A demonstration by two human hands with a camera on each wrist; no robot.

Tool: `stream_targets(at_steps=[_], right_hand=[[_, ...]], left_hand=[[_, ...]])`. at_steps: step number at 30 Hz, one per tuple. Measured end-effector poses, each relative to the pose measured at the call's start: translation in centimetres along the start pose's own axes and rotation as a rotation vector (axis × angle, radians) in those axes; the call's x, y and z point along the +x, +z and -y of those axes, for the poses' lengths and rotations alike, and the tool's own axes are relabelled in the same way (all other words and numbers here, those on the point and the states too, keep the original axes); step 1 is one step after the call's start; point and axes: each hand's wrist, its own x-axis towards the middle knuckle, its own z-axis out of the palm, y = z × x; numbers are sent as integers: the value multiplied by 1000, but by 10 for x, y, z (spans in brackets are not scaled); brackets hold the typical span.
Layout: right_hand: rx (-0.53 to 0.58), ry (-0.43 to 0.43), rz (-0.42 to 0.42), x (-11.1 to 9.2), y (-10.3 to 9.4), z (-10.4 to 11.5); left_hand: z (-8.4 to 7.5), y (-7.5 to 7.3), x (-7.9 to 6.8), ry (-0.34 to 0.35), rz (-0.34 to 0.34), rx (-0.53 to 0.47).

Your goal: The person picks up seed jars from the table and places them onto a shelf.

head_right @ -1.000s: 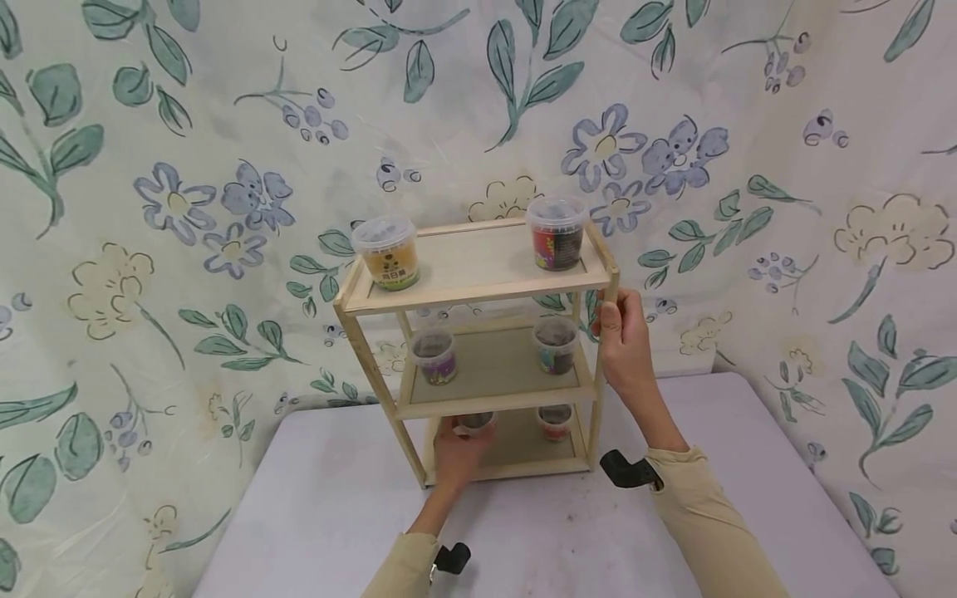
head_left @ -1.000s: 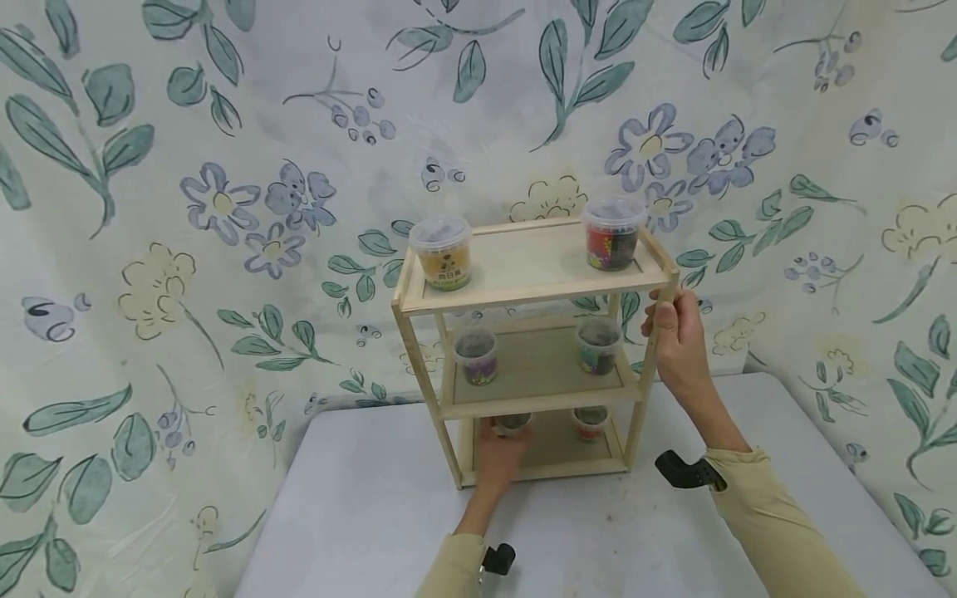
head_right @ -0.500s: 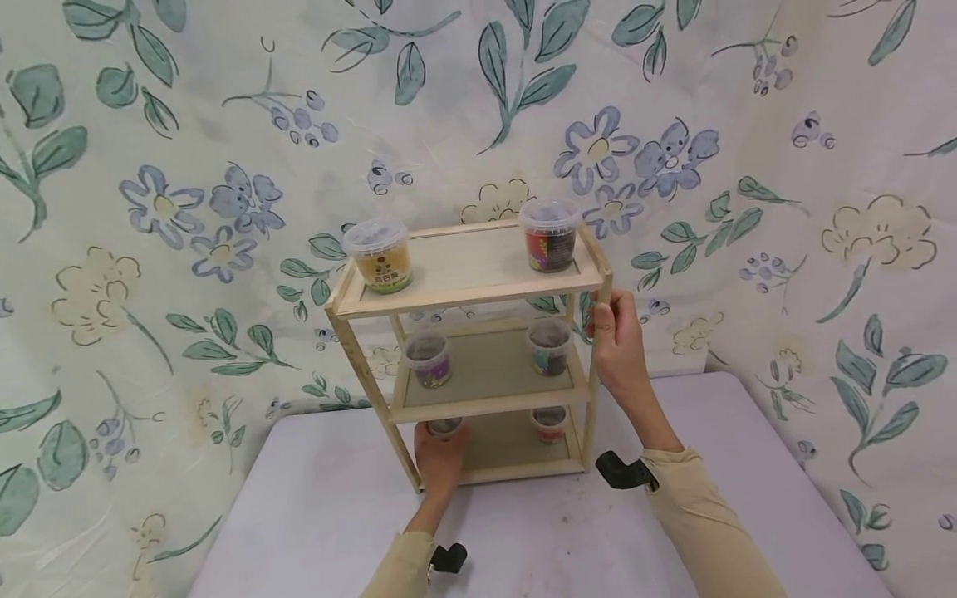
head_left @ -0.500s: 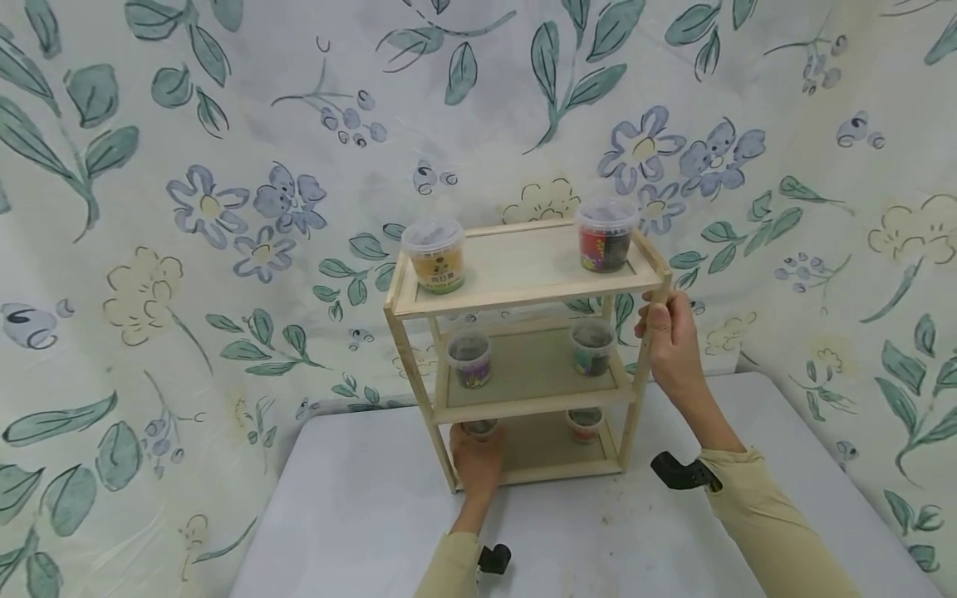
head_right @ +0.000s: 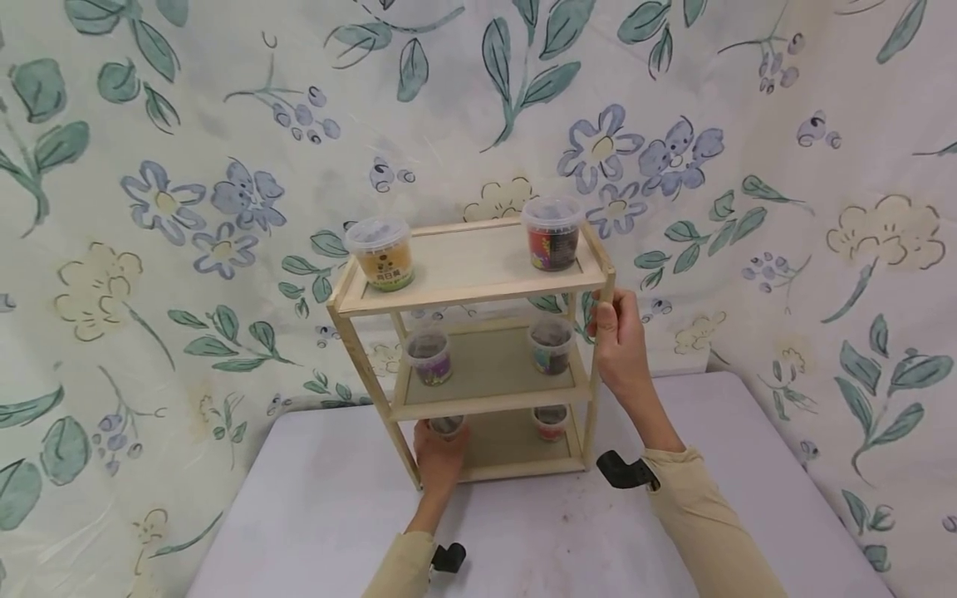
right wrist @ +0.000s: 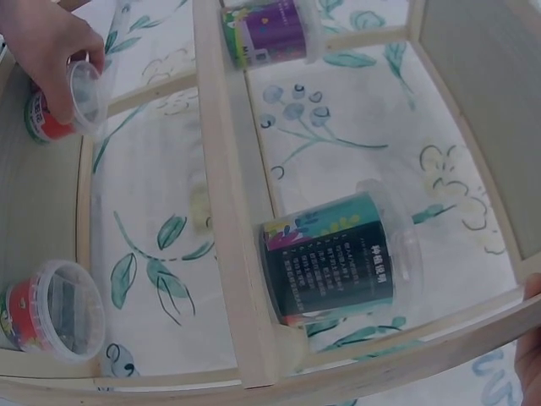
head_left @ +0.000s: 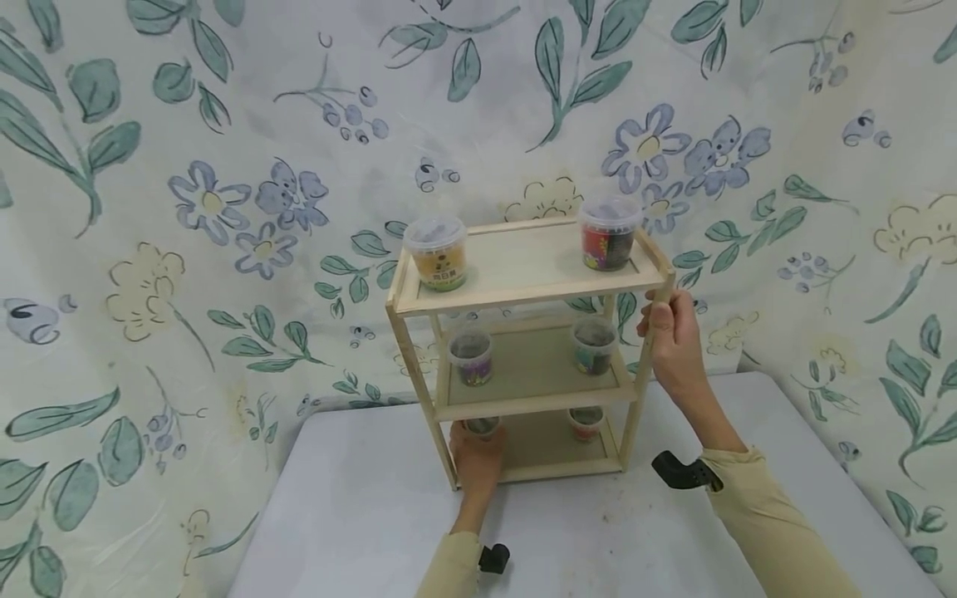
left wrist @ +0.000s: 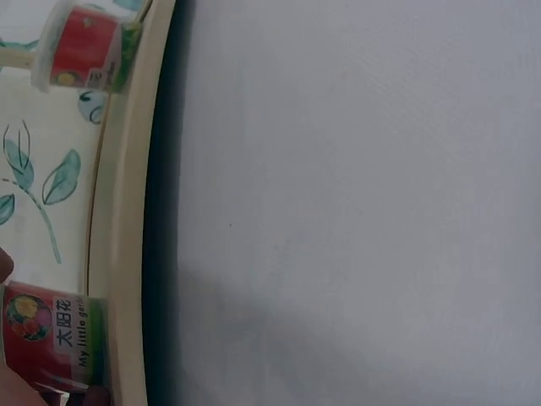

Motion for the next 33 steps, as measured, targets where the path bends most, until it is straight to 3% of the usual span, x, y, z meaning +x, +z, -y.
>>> stream_targets(at_steps=[7,13,19,26,33], right_hand=[[10,7,-1,-2,0,2],[12,-2,0,-3,1,5],[49,9,3,-4,3,7],[42,-7,13,-5,5,9],[14,6,-4,-6,2,9]], left_hand=[[-1,-2,-3,-23,44,-21],[3,-3,-6,-10,28,-11],[6,-7,-8,-17,30,-67],[12,-7,-12,53,-23,-15],[8,-5,-31,172,-90,98]])
